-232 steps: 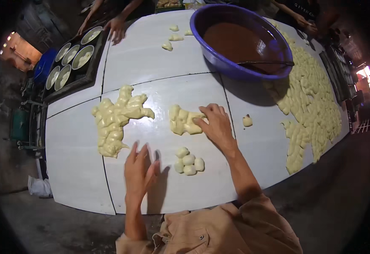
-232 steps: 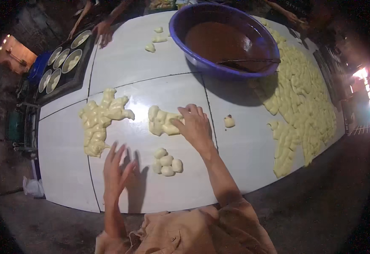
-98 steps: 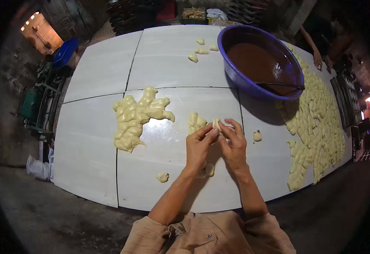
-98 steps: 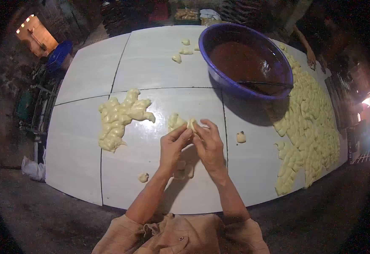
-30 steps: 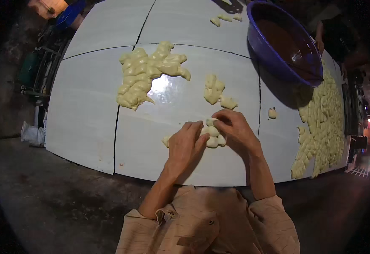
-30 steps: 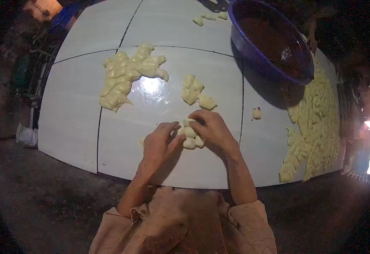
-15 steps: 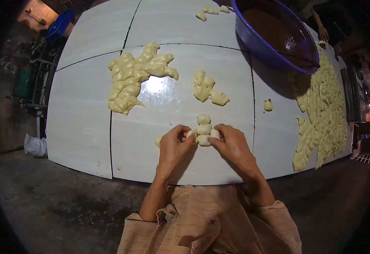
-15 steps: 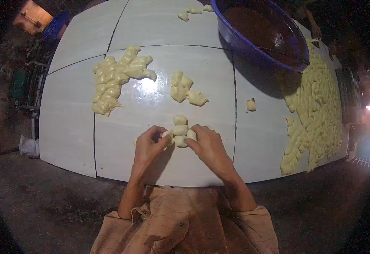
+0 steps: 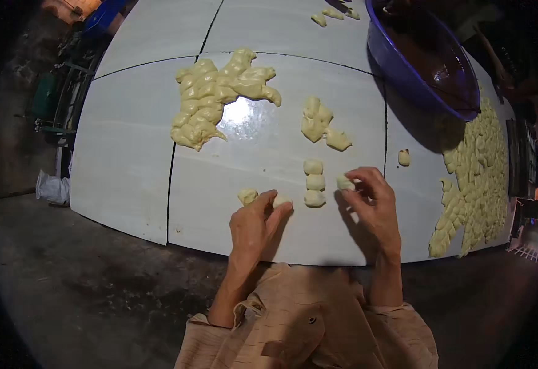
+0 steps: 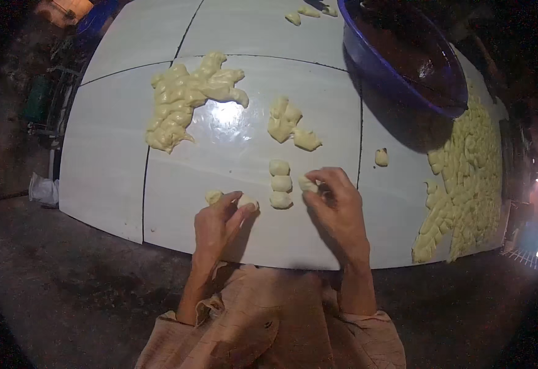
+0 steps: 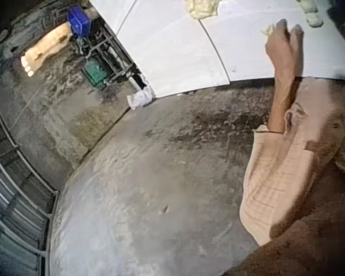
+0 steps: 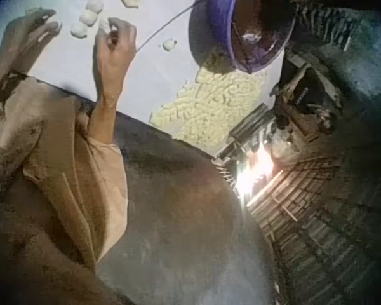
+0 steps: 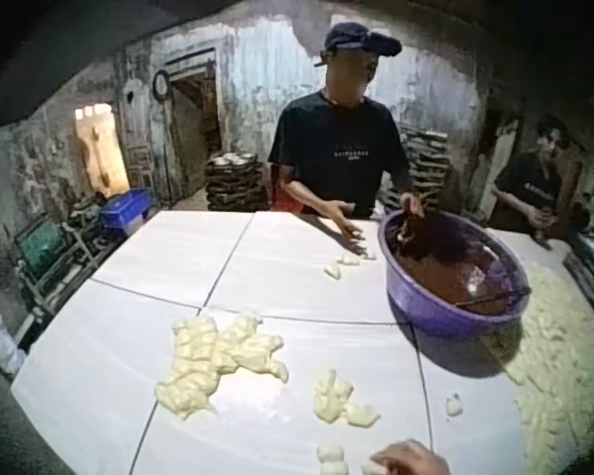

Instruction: The person takes a piece of dough, stretches it, adds chocolate filling from a bowl, and folds it into a small bun shape. The person repeats this process and places the finished buns onto a baking tray.

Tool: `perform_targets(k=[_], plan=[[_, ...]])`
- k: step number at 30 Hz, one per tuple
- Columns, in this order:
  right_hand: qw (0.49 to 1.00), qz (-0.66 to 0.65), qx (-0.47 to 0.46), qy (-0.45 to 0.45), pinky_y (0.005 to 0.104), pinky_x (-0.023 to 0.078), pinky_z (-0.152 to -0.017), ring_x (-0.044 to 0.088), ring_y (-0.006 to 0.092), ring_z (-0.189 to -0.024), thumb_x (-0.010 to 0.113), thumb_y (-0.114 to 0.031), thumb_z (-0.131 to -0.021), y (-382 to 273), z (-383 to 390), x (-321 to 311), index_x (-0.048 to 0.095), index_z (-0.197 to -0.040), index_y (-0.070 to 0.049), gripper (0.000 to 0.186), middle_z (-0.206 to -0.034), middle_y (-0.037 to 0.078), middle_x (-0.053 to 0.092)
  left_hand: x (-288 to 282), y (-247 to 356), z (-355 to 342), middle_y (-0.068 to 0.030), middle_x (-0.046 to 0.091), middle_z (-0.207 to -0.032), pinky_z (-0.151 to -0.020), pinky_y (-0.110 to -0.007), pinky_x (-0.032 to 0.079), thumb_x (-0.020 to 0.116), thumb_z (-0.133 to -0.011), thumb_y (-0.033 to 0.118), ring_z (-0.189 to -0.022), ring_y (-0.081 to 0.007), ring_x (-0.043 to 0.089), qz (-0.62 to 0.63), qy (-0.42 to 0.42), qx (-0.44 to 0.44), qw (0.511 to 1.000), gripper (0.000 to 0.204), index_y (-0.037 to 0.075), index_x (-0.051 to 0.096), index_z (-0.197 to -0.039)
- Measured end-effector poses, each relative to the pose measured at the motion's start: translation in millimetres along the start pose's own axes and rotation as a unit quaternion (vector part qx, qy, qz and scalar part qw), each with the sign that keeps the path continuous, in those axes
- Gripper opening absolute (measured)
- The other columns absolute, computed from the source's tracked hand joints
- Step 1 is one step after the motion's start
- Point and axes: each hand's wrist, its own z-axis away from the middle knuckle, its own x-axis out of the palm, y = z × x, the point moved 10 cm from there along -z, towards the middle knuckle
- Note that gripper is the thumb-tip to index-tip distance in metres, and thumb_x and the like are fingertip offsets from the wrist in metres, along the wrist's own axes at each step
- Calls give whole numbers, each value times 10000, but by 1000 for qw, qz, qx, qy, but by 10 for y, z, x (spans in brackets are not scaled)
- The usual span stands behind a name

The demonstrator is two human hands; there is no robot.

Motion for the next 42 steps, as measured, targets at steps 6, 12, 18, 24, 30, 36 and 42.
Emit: perform_targets(k=[6, 12, 18, 24, 30, 36, 42], plan=[[985, 16, -56, -161, 361, 528, -816, 663, 287, -911, 611, -66, -889, -420, -218, 665, 600, -1233, -5, 350, -1112, 169, 632, 8, -53, -4, -165, 709, -927, -689, -374, 543, 823, -775, 290, -779, -291, 701, -16, -3, 35, 999, 578, 68, 600, -1260], [942, 140, -177, -248, 462, 464, -958, 607, 400, -1078, 504, -101, -932, -311, -228, 1262, 506, -1340, 8, 422, -1196, 235, 630, 18, -91, -3, -26, 622, -723, -592, -352, 520, 862, -727, 286, -644, -213, 650, 22, 49, 2, 999, 839, 73, 417, -1406], [994, 74, 2, -76, 394, 515, -874, 667, 316, -978, 572, -82, -917, -276, -367, 302, 628, -1215, -33, 308, -1086, 181, 690, -5, -114, -43, -69, 662, -769, -629, -351, 532, 882, -685, 350, -700, -226, 666, -18, -3, -7, 1000, 917, 96, 430, -1441], [977, 178, -11, -116, 370, 526, -793, 653, 284, -867, 711, -155, -829, 165, -142, -26, 636, -1185, -22, 387, -996, 138, 655, -43, 30, -68, -124, 688, -838, -685, -388, 534, 873, -695, 324, -753, -294, 671, -10, -23, 38, 999, 884, 161, 457, -1458], [992, 74, 70, -76, 335, 522, -784, 649, 227, -864, 697, -140, -824, 315, -112, -17, 622, -1212, -19, 413, -1015, 138, 668, -287, 35, -17, -93, 664, -822, -644, -359, 528, 871, -707, 282, -692, -210, 636, -27, 23, 24, 999, 799, 190, 528, -1423], [984, 39, -93, -149, 372, 525, -820, 655, 310, -922, 647, -136, -862, -345, -435, 743, 618, -1172, 15, 345, -1070, 161, 660, -547, -102, 42, -126, 643, -1050, -655, -341, 544, 831, -768, 274, -739, -236, 648, -126, 101, 118, 980, 516, 112, 659, -1227], [919, 248, -215, -217, 444, 436, -914, 632, 305, -985, 600, -171, -901, -337, -357, 1347, 678, -1087, -21, 251, -1075, 150, 667, -502, -177, -13, -108, 657, -952, -643, -346, 531, 738, -862, 146, -755, -268, 672, -22, 80, 88, 993, 248, 73, 684, -1092]])
